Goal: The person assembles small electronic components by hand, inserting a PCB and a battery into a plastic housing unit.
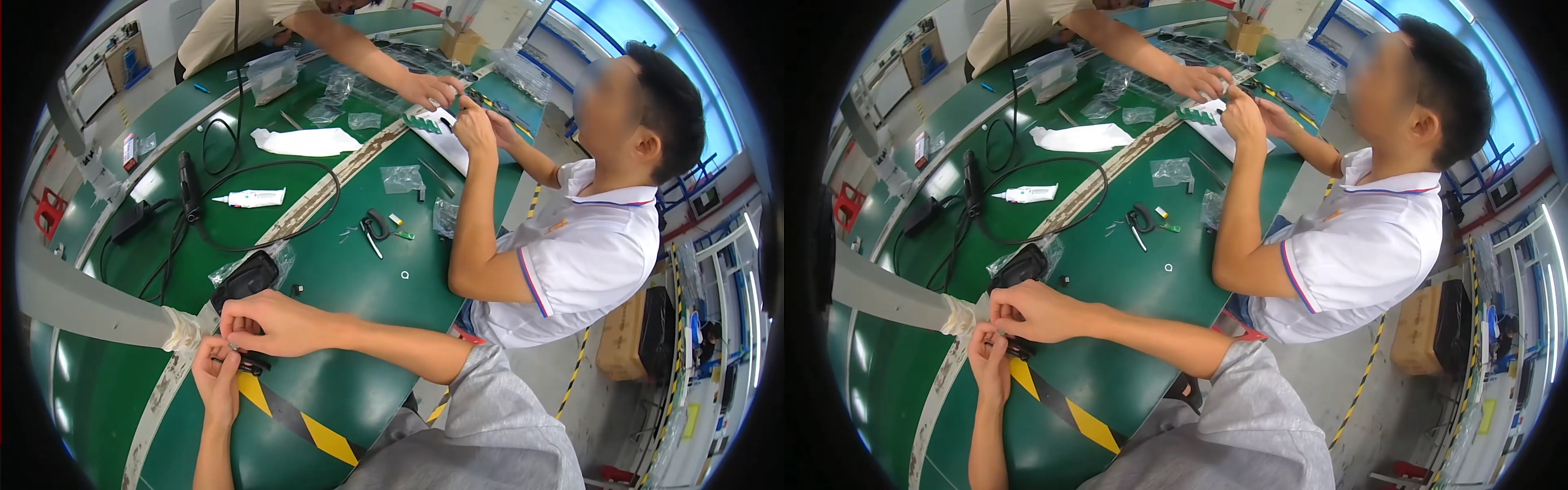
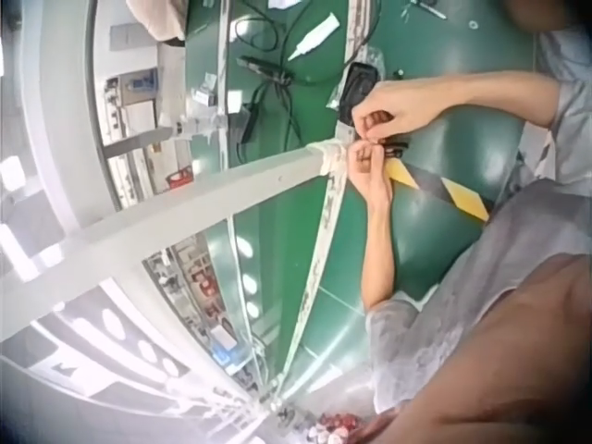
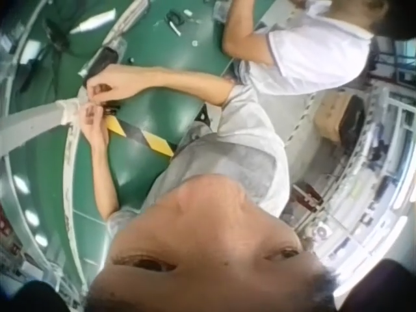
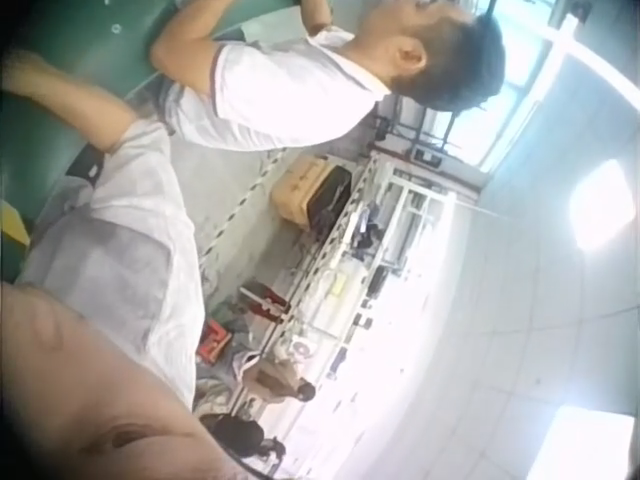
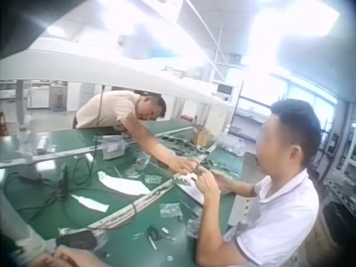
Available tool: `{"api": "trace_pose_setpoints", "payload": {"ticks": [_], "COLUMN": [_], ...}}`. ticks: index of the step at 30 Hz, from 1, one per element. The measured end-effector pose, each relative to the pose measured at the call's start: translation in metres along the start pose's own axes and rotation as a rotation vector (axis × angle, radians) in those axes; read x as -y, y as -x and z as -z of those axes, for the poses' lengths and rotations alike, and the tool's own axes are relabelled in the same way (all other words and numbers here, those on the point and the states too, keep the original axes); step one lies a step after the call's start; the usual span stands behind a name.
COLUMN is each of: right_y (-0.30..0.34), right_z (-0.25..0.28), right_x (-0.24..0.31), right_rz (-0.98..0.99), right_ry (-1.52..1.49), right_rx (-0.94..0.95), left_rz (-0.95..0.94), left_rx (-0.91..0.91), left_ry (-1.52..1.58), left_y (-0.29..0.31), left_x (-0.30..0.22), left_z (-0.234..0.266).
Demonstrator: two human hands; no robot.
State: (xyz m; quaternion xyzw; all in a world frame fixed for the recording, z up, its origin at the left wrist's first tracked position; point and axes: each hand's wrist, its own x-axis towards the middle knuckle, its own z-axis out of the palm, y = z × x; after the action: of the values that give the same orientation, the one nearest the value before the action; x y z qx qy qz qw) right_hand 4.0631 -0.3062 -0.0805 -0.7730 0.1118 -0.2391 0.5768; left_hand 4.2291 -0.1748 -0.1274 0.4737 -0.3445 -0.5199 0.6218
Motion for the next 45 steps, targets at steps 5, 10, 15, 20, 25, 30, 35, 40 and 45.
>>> {"api": "trace_pose_setpoints", "payload": {"ticks": [5,10,15,20,25,30,35,40,45], "right_y": [0.001,-0.001,-0.002,0.002,-0.002,-0.006,-0.006,-0.007,-0.007], "right_z": [0.001,0.000,0.001,0.006,0.004,0.003,0.003,0.001,0.004], "right_x": [0.000,0.000,-0.008,-0.006,-0.011,-0.009,-0.010,-0.011,-0.012], "right_rz": [0.005,-0.020,-0.043,-0.056,-0.025,-0.042,-0.051,-0.014,-0.047], "right_ry": [-0.066,-0.127,-0.076,-0.036,-0.053,-0.063,-0.044,-0.032,-0.010], "right_rx": [-0.031,-0.038,0.008,0.119,0.095,0.113,0.082,0.089,0.077], "left_rz": [0.009,-0.074,-0.033,-0.012,0.024,0.054,0.076,0.057,0.077], "left_rx": [0.026,0.079,0.061,0.084,0.100,0.123,0.138,0.146,0.138], "left_ry": [-0.007,-0.087,-0.029,0.031,0.080,0.091,0.084,0.084,0.075], "left_y": [0.000,-0.001,-0.003,-0.004,-0.004,-0.003,-0.006,-0.004,-0.006], "left_x": [0.007,0.007,-0.001,-0.004,-0.004,-0.007,-0.010,-0.009,-0.011], "left_z": [0.006,0.008,0.003,0.000,0.004,0.006,0.002,0.006,0.004]}}
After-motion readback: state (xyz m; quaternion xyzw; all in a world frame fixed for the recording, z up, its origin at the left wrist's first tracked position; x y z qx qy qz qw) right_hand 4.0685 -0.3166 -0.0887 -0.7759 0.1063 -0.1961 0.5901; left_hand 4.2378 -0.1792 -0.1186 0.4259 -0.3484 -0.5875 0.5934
